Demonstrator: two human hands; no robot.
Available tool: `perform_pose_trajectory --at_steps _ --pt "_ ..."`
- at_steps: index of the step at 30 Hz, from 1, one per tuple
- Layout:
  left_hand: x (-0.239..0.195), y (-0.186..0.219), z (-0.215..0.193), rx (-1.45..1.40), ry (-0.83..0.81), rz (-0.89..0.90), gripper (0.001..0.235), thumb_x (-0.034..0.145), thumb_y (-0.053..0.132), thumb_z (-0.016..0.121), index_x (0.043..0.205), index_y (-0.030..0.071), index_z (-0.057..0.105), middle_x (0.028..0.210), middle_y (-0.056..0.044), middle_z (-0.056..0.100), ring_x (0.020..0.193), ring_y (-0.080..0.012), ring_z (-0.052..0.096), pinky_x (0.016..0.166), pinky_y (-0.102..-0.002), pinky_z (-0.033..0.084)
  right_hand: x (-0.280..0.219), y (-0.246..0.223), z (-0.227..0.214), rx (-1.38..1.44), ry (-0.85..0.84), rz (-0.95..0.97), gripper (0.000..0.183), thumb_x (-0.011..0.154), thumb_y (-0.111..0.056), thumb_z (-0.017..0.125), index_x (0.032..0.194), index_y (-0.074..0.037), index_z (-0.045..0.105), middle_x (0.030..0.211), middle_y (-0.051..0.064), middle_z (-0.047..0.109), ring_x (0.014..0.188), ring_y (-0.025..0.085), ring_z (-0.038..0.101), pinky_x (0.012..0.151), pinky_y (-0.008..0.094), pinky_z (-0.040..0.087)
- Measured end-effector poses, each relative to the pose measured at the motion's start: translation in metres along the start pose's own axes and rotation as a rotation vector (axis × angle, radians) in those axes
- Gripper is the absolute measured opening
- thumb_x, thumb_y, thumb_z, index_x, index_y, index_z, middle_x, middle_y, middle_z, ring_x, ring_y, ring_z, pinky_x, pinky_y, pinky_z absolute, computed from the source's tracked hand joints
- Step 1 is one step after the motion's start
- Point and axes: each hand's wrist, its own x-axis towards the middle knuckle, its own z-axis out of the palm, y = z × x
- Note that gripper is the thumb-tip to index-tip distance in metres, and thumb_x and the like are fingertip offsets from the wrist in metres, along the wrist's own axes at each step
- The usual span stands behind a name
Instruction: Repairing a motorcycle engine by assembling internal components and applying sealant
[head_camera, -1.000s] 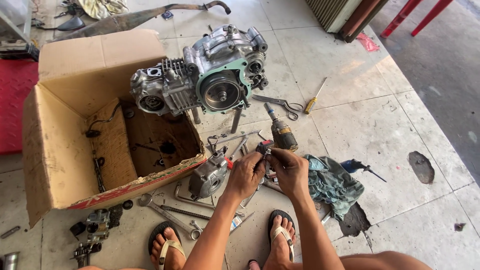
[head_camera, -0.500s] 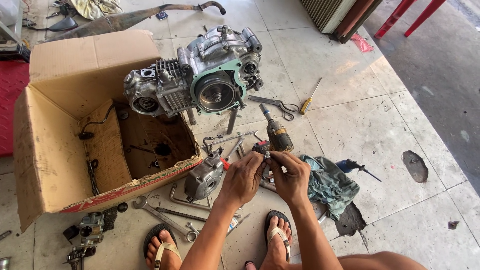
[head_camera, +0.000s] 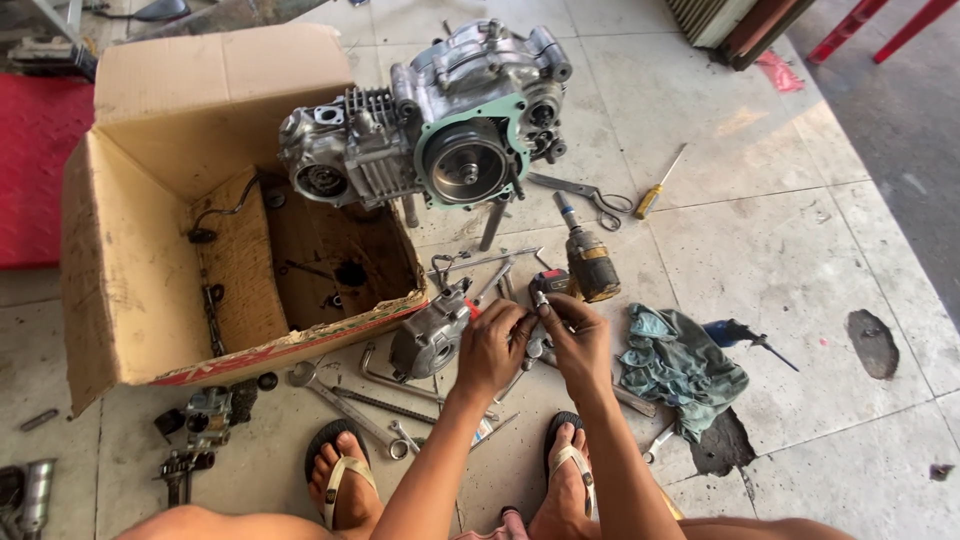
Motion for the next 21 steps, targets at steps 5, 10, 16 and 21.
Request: perform_pose_trajectory --at_steps 5,10,16,21 --pt "-0.022 -0.058 -0.029 0.61 -0.064 -0.372 0.048 0.095 0.053 0.062 0.119 0.012 0.064 0.11 -0.013 0.068 0.105 -0.035 0.065 0.089 -0.049 0.049 0.008 0.024 0.0 0.105 -0.007 0.135 0.018 0.099 -0.008 0.069 0.114 0.0 0.071 0.104 0.009 0.072 0.094 0.018 0.064 0.083 0.037 0.057" --pt "-0.036 -0.067 -0.02 0.807 -0.212 -0.587 0.071 0.084 0.042 0.078 0.141 0.009 0.054 0.128 -0.018 0.063 0.121 -0.0426 0.059 0.094 -0.053 0.048 0.008 0.043 0.004 0.038 -0.08 0.134 0.018 0.098 -0.006 0.07 0.114 0.001 0.07 0.1 0.015 0.073 0.095 0.02 0.063 0.085 0.041 0.056" --pt "-0.041 -0.07 -0.016 0.73 -0.301 -0.602 0.101 0.073 0.047 0.089 0.152 0.006 0.041 0.131 -0.024 0.061 0.115 -0.0396 0.061 0.092 -0.05 0.049 0.004 0.073 0.018 -0.027 -0.201 0.142 0.016 0.096 -0.003 0.07 0.111 -0.003 0.076 0.095 0.011 0.076 0.087 0.018 0.072 0.078 0.034 0.062" --pt "-0.073 -0.126 0.016 0.76 -0.321 -0.506 0.097 0.055 0.052 0.087 0.138 0.014 0.055 0.099 -0.005 0.072 0.093 -0.0284 0.066 0.08 -0.05 0.048 0.004 0.103 0.025 -0.282 -0.197 0.023 0.023 0.09 -0.01 0.079 0.113 -0.009 0.08 0.1 0.012 0.079 0.095 0.026 0.076 0.08 0.042 0.062"
